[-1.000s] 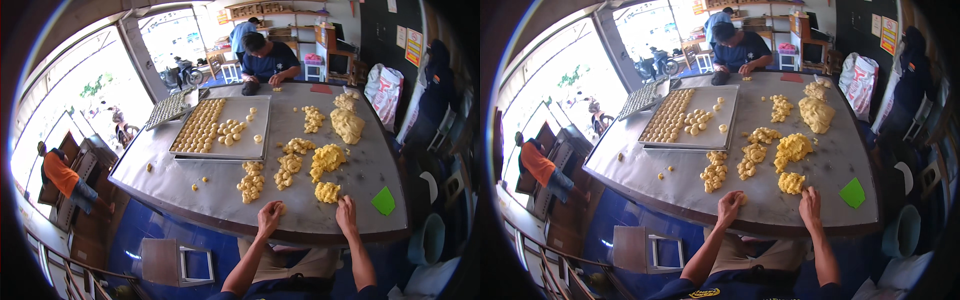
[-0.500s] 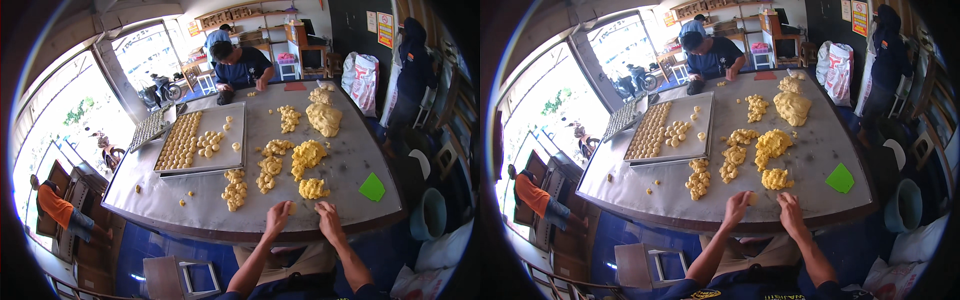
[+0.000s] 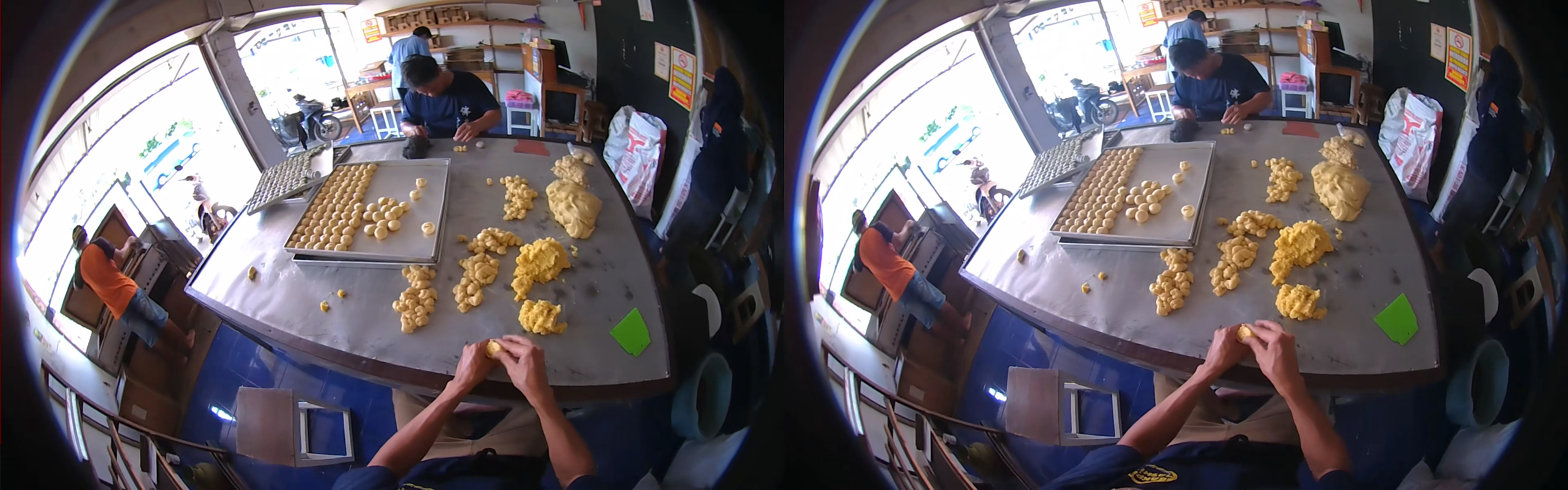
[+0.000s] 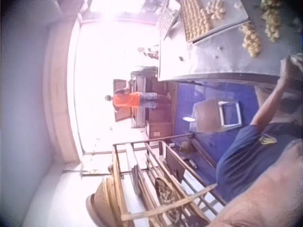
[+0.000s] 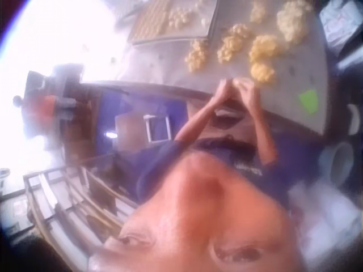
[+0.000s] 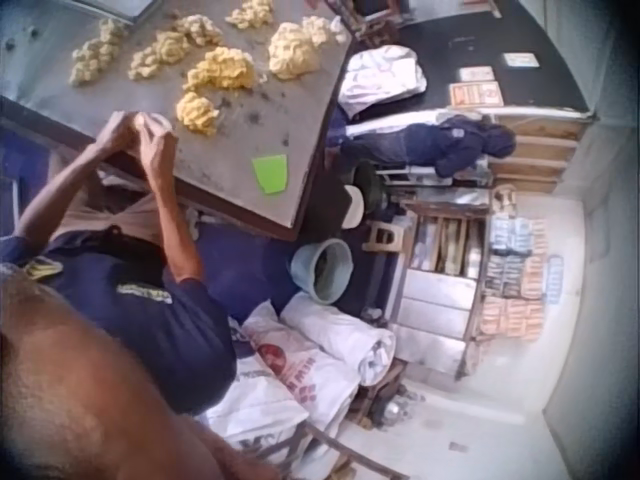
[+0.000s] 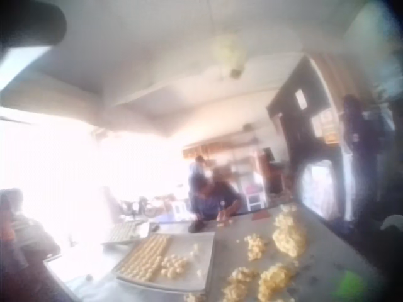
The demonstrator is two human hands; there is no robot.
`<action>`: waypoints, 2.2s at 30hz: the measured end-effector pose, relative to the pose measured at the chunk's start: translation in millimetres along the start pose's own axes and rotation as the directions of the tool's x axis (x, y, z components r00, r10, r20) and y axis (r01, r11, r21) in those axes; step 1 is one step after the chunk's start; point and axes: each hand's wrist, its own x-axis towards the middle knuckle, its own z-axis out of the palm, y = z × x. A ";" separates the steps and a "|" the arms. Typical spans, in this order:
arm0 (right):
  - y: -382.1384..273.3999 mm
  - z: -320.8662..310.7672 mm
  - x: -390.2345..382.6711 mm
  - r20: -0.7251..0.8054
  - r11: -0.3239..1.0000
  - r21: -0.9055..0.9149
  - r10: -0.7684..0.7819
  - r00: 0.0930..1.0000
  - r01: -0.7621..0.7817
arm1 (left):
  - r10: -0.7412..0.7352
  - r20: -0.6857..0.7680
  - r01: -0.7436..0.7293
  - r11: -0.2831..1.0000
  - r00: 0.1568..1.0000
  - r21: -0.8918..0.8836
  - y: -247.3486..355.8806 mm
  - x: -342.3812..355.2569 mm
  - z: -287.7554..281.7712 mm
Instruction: The person shapes and rolls pieces of dough into balls by hand on a metal table alongside coworkers.
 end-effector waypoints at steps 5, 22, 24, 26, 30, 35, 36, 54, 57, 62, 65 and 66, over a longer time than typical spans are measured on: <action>-12.2 10.3 2.4 0.075 0.967 -0.244 -0.058 0.996 0.074 | 0.011 -0.011 -0.011 1.000 1.000 -0.023 -7.2 -7.5 4.0; 53.8 0.2 20.5 0.257 0.934 0.005 0.343 0.904 -0.356 | 0.090 0.083 -0.066 0.967 0.992 -0.247 18.4 -1.2 -12.1; 44.8 -1.6 24.7 0.231 0.967 -0.076 0.253 0.939 -0.242 | 0.081 0.134 -0.050 0.975 0.988 -0.218 22.0 -1.4 -13.7; 41.6 -7.3 26.4 0.215 0.980 -0.158 0.154 0.964 -0.122 | 0.132 0.114 -0.110 0.978 0.985 -0.176 17.7 -0.7 -12.4; 56.1 -48.5 40.4 -0.170 0.920 -0.387 -0.001 0.985 -0.066 | -0.159 0.171 0.206 0.931 0.972 -0.302 -0.5 6.7 -10.3; 97.5 -67.0 23.5 -0.094 0.875 -0.433 0.194 0.977 -0.215 | -0.182 0.095 0.192 0.642 0.979 -0.742 -13.6 16.7 -14.7; 101.0 -62.4 21.3 -0.060 0.865 -0.458 0.203 0.977 -0.207 | -0.104 0.161 0.191 0.479 0.981 -0.857 -27.8 17.2 -20.4; 95.1 -56.6 -2.6 -0.216 0.898 -0.399 0.106 0.971 -0.186 | -0.157 0.110 0.151 0.987 0.981 0.062 -5.0 20.0 -51.8; 98.2 -56.7 -0.5 -0.191 0.902 -0.395 0.107 0.976 -0.176 | 0.196 -0.064 -0.164 0.928 0.979 0.335 -18.0 10.4 -51.9; 101.5 -67.4 5.2 -0.119 0.870 -0.470 0.108 0.987 -0.152 | 0.039 -0.008 -0.037 0.977 0.999 0.209 -11.0 32.1 -65.8; 103.0 -67.7 4.0 -0.115 0.874 -0.456 0.128 0.985 -0.167 | -0.172 -0.028 0.172 0.935 0.985 0.310 15.9 76.2 -72.9; 104.7 -67.8 4.4 -0.127 0.867 -0.460 0.148 0.981 -0.191 | -0.172 -0.034 0.174 0.936 0.985 0.306 11.2 79.0 -63.5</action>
